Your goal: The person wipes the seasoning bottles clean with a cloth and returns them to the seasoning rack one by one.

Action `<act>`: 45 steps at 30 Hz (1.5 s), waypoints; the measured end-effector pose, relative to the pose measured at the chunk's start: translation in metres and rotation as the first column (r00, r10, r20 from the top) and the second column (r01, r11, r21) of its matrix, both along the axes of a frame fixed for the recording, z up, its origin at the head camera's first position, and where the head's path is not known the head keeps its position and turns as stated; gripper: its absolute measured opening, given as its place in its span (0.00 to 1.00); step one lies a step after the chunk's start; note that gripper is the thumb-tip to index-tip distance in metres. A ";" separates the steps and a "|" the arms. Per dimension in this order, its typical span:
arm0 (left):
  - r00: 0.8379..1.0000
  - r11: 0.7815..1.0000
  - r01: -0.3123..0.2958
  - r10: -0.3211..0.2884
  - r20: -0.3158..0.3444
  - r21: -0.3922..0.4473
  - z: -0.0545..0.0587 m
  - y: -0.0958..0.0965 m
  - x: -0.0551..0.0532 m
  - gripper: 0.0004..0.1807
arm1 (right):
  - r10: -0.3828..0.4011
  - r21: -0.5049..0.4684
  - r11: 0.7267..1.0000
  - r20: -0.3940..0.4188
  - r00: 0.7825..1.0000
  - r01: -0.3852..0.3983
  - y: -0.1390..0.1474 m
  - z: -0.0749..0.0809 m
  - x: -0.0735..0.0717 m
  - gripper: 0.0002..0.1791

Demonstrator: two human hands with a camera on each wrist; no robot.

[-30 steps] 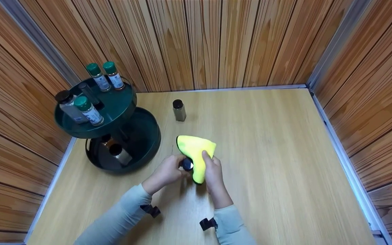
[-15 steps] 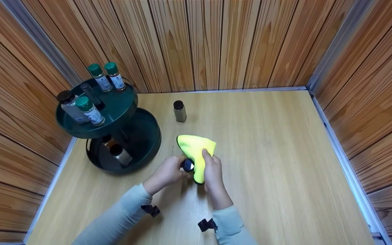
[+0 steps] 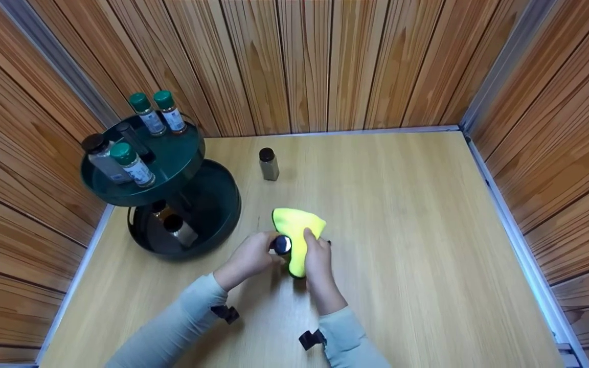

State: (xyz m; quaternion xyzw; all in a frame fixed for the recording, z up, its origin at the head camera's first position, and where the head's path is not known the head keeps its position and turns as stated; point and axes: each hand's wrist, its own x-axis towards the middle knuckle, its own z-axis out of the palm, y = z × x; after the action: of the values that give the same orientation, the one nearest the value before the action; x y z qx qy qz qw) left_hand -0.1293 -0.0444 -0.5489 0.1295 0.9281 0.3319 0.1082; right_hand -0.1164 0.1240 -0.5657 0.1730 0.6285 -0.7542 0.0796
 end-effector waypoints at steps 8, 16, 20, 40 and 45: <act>0.999 1.000 0.012 -0.013 -0.043 -0.021 0.000 0.000 0.002 0.15 | -0.067 -0.087 0.995 -0.105 0.992 0.057 0.001 0.008 0.006 0.23; 0.999 0.999 -0.014 0.016 0.034 -0.041 0.004 0.001 -0.001 0.19 | -0.016 0.035 0.999 0.024 1.000 0.016 -0.001 -0.010 0.002 0.22; 1.000 1.000 0.009 -0.009 -0.004 -0.028 0.004 0.000 0.000 0.16 | -0.052 -0.056 0.997 -0.063 0.997 0.049 0.000 0.007 0.002 0.23; 0.998 0.999 0.024 -0.026 -0.049 -0.042 0.002 0.001 -0.001 0.15 | -0.048 -0.128 0.991 -0.112 0.993 0.034 0.001 0.011 0.008 0.23; 0.999 0.998 0.020 -0.022 -0.030 -0.052 0.002 0.000 -0.001 0.17 | -0.039 -0.060 0.998 -0.097 0.995 0.034 0.000 -0.008 0.008 0.22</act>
State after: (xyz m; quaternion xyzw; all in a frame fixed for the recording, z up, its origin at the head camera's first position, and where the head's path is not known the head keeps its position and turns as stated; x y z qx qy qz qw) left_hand -0.1304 -0.0443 -0.5466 0.1416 0.9365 0.3045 0.1007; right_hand -0.1080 0.1242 -0.5734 0.1450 0.6059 -0.7812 0.0401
